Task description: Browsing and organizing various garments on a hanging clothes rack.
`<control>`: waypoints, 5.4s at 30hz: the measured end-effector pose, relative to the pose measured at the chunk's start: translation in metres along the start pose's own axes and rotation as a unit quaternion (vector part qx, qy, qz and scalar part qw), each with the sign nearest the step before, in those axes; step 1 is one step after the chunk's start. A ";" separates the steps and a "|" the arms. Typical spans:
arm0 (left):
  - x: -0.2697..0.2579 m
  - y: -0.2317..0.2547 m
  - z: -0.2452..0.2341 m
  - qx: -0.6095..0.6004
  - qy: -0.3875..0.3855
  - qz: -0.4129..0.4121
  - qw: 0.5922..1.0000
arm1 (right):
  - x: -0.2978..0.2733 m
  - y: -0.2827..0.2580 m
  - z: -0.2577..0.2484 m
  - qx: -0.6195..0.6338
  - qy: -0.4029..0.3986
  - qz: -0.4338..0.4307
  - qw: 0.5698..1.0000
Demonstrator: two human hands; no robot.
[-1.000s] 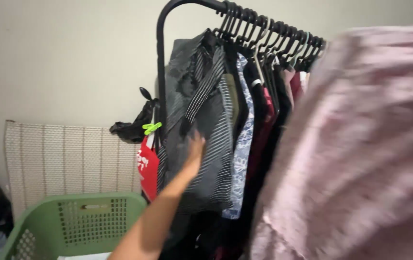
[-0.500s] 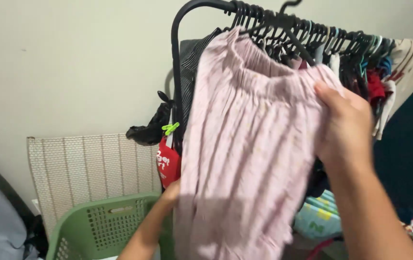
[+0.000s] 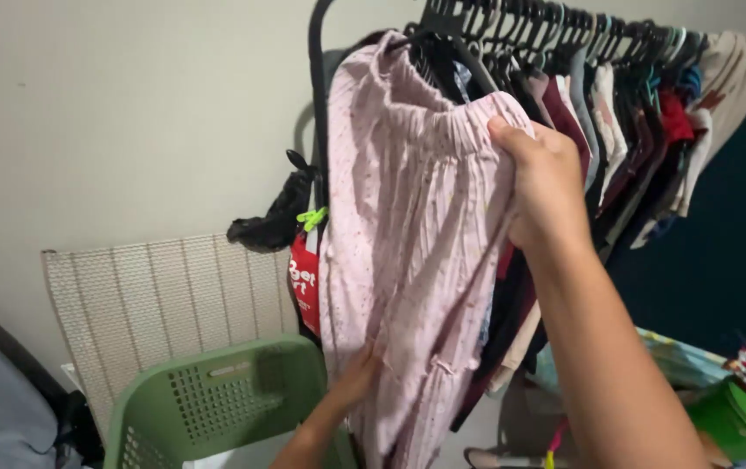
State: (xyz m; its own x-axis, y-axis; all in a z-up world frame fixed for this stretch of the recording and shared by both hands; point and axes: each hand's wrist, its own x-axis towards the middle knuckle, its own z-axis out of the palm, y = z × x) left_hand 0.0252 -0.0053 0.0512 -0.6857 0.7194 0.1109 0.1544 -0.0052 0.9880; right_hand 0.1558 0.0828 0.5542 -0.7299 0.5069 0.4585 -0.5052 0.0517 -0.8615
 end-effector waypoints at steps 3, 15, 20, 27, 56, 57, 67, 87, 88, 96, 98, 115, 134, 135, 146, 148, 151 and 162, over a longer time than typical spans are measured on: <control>0.017 0.025 -0.002 0.018 0.051 0.035 0.998 | -0.003 0.007 -0.002 -0.042 0.009 -0.011 0.999; 0.072 0.315 -0.057 -0.011 0.328 0.182 0.927 | 0.124 0.087 0.015 -0.223 0.096 -0.091 0.966; 0.116 0.393 -0.081 0.044 0.330 0.305 0.893 | 0.129 0.165 0.020 -0.307 0.057 -0.164 0.936; 0.171 0.450 -0.086 0.231 0.230 0.136 0.936 | 0.106 0.171 0.027 -0.152 -0.026 -0.170 0.973; 0.209 0.470 -0.048 0.345 0.319 0.103 0.876 | 0.196 0.134 -0.078 -0.460 -0.202 -0.295 0.813; 0.219 0.459 -0.051 0.353 0.332 0.100 0.869 | 0.200 0.131 -0.087 -0.412 -0.248 -0.263 0.837; 0.200 0.463 -0.033 0.409 0.317 0.058 0.854 | 0.163 0.103 -0.090 -0.658 -0.124 -0.285 0.686; 0.198 0.459 -0.036 0.440 0.330 0.050 0.833 | -0.083 0.400 -0.072 -0.182 -0.212 -0.108 0.954; 0.199 0.458 -0.037 0.441 0.335 0.045 0.832 | -0.069 0.399 -0.069 -0.166 -0.229 -0.066 0.957; 0.201 0.456 -0.035 0.420 0.329 0.080 0.842 | 0.049 0.377 -0.041 -0.053 -0.341 0.262 0.902; 0.202 0.458 -0.034 0.416 0.328 0.080 0.844 | 0.075 0.375 -0.029 -0.024 -0.356 0.335 0.872; 0.234 0.442 -0.028 0.382 0.320 0.083 0.863 | 0.039 0.497 0.021 -0.052 -0.491 0.242 0.835; 0.221 0.448 -0.053 0.399 0.281 0.084 0.869 | 0.052 0.362 -0.050 -0.132 -0.595 0.066 0.790; 0.220 0.449 -0.057 0.400 0.271 0.085 0.871 | 0.039 0.297 -0.062 -0.140 -0.597 0.058 0.788; 0.195 0.466 -0.019 0.579 0.304 0.184 0.734 | 0.133 0.094 -0.137 -0.472 -0.047 -0.357 0.805; 0.199 0.464 -0.009 0.522 0.260 0.199 0.788 | 0.146 0.104 -0.135 -0.522 -0.050 -0.351 0.776; 0.200 0.461 -0.001 0.577 0.227 0.152 0.770 | 0.150 0.109 -0.137 -0.559 -0.073 -0.304 0.768; 0.213 0.441 -0.011 0.564 0.301 0.184 0.747 | 0.176 0.127 -0.170 -0.515 -0.114 -0.287 0.800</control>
State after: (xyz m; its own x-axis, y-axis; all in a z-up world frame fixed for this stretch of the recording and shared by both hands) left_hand -0.0604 0.1378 0.5113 -0.5922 0.3698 0.7159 0.6799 0.7062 0.1976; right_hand 0.0413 0.3248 0.4888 -0.6383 -0.0191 0.7695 -0.2264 0.9601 -0.1640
